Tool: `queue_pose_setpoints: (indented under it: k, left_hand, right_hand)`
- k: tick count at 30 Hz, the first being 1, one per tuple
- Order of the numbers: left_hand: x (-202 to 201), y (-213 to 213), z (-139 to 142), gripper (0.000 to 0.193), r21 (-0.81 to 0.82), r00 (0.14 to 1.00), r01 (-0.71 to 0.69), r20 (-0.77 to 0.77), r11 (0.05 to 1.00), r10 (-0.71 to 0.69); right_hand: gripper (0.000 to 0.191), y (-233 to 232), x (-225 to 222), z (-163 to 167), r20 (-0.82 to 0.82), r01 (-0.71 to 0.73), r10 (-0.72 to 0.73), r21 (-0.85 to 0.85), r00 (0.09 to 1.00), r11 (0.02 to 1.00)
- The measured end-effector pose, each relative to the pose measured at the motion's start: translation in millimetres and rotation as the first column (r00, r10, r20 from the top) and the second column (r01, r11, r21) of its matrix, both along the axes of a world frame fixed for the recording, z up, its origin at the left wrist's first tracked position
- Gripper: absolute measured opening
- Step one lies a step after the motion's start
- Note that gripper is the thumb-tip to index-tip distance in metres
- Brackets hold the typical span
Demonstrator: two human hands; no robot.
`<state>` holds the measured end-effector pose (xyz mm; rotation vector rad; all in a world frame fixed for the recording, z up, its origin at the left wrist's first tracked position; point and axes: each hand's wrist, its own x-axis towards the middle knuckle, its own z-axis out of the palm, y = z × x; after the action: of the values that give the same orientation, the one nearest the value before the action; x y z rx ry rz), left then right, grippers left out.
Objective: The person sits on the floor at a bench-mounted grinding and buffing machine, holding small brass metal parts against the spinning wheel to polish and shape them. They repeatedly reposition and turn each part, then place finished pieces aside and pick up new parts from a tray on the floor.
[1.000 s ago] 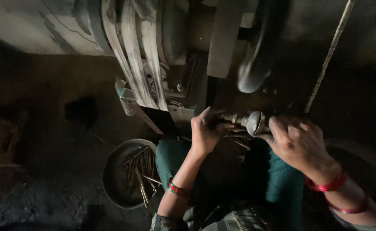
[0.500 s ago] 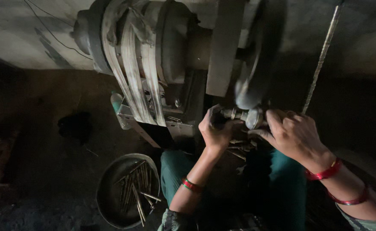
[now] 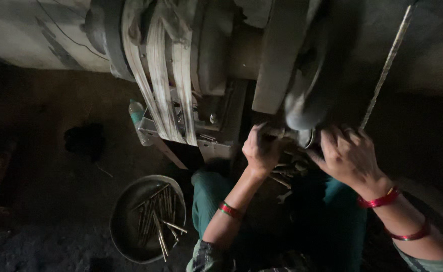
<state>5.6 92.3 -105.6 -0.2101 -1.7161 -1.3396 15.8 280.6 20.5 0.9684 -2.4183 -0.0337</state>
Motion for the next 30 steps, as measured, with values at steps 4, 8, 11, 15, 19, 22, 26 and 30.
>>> queue_pose_setpoints:
  k: [4, 8, 11, 15, 19, 22, 26, 30]
  left_hand:
    - [-5, 3, -4, 0.037, -0.001, 0.997, 0.011, 0.075, 1.0, -0.011]
    - [-11, 7, -7, 0.037, 0.01, 1.0, 0.005, 0.012, 1.0, -0.005]
    - [-13, 8, -9, 0.038, 0.011, 1.0, -0.002, 0.002, 1.0, 0.002]
    - [-8, 6, -12, 0.037, -0.047, 0.999, -0.038, -0.023, 0.998, 0.037]
    - [-3, 3, -15, 0.042, -0.09, 0.994, -0.065, -0.094, 0.994, 0.056]
    - [-4, 3, -14, 0.043, -0.1, 0.993, -0.082, -0.09, 0.992, 0.073]
    - [-11, 6, -14, 0.046, -0.075, 0.998, -0.03, -0.06, 0.997, 0.026]
    - [-16, 9, -15, 0.046, -0.062, 0.999, -0.027, -0.047, 0.998, 0.024]
  right_hand:
    - [0.044, 1, -6, -1, 0.054, 0.034, -0.035, 0.017, 0.998, 0.999]
    - [0.046, 2, -10, -1, 0.024, 0.013, -0.013, 0.004, 1.0, 1.0]
    - [0.048, 3, -11, -3, 0.008, 0.003, -0.003, -0.002, 1.0, 1.0]
    - [0.051, 7, -8, -6, -0.059, -0.01, 0.012, 0.034, 0.998, 0.999]
    - [0.051, 9, -3, -10, -0.113, 0.0, 0.007, 0.066, 0.994, 0.998]
    - [0.047, 12, -3, -11, -0.075, -0.007, 0.011, 0.057, 0.997, 0.998]
    - [0.047, 14, -8, -11, -0.015, -0.001, 0.001, 0.015, 1.0, 1.0]
    - [0.05, 11, -11, -8, -0.11, -0.104, 0.097, -0.06, 0.989, 0.993]
